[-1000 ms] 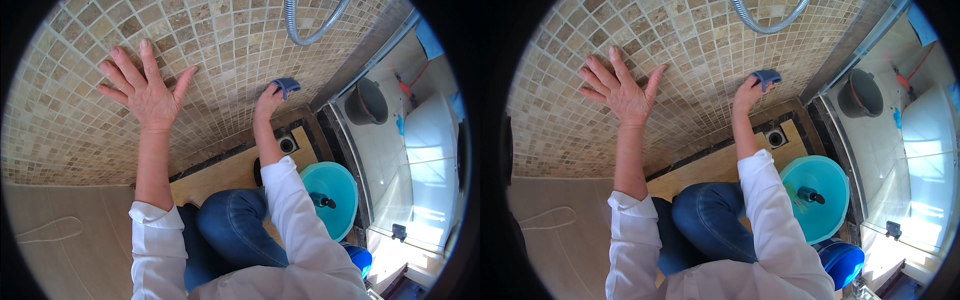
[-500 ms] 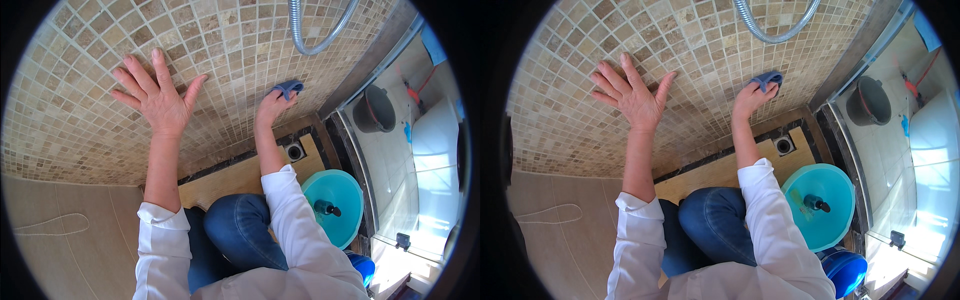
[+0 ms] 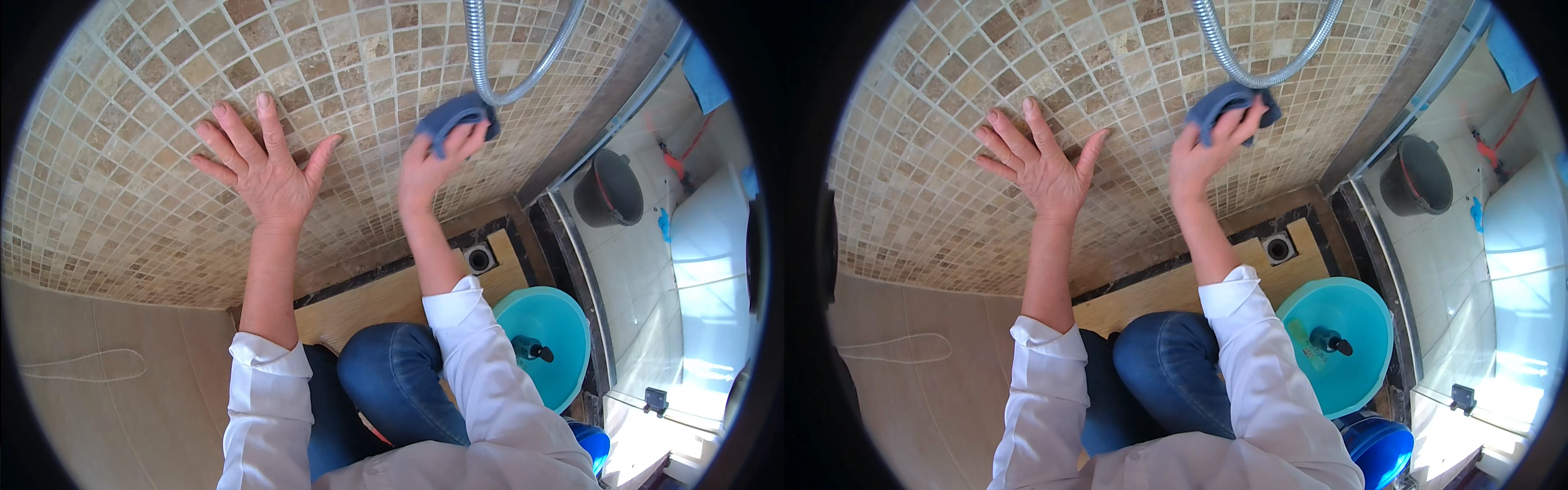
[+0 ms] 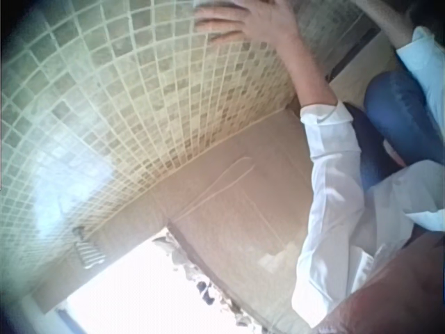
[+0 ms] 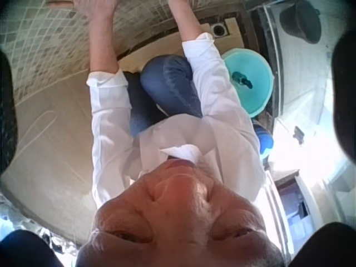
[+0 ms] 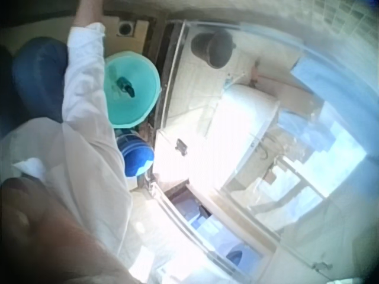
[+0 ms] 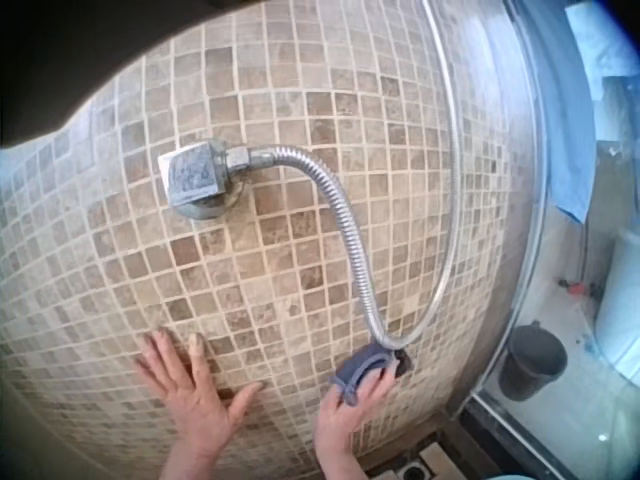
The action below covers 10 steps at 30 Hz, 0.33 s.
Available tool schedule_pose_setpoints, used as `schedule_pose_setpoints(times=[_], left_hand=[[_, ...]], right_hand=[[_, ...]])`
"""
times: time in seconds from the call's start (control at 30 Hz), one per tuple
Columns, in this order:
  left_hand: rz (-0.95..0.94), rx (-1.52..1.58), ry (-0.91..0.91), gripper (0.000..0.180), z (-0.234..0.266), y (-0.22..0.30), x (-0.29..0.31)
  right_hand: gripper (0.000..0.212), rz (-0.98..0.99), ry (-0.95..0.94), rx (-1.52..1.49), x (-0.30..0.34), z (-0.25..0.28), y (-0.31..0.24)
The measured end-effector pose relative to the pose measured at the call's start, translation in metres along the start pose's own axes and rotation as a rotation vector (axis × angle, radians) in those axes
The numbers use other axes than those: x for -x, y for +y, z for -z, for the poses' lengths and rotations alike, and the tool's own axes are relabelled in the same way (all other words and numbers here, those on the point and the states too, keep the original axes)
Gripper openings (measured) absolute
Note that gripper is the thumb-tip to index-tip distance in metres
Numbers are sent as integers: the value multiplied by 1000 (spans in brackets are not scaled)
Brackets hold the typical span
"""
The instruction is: The person wipes the tiled shower walls with a dark cloth, moving methodically across the surface and around the showerhead. The person repeatedly wipes the same areas, occasionally adjusting the cloth, while standing on a small stool.
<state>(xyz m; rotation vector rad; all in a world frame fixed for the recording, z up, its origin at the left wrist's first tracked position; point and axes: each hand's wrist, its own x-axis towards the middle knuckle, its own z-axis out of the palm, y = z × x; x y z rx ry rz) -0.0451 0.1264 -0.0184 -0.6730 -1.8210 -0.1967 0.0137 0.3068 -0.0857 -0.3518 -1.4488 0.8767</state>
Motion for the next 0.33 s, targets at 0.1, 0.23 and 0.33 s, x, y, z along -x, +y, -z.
schedule_pose_setpoints(times=[0.1, 0.23, 0.33], left_hand=[[43, 24, 28, 104, -2, -2, 6], [60, 29, -4, 104, -3, 4, 5], [74, 43, -15, 104, 0, 2, 1]], right_hand=[[70, 99, -203, 105, 36, 8, -23], [61, 190, -194, 54, 23, -3, -30], [63, 285, -159, 54, -27, -14, -58]])
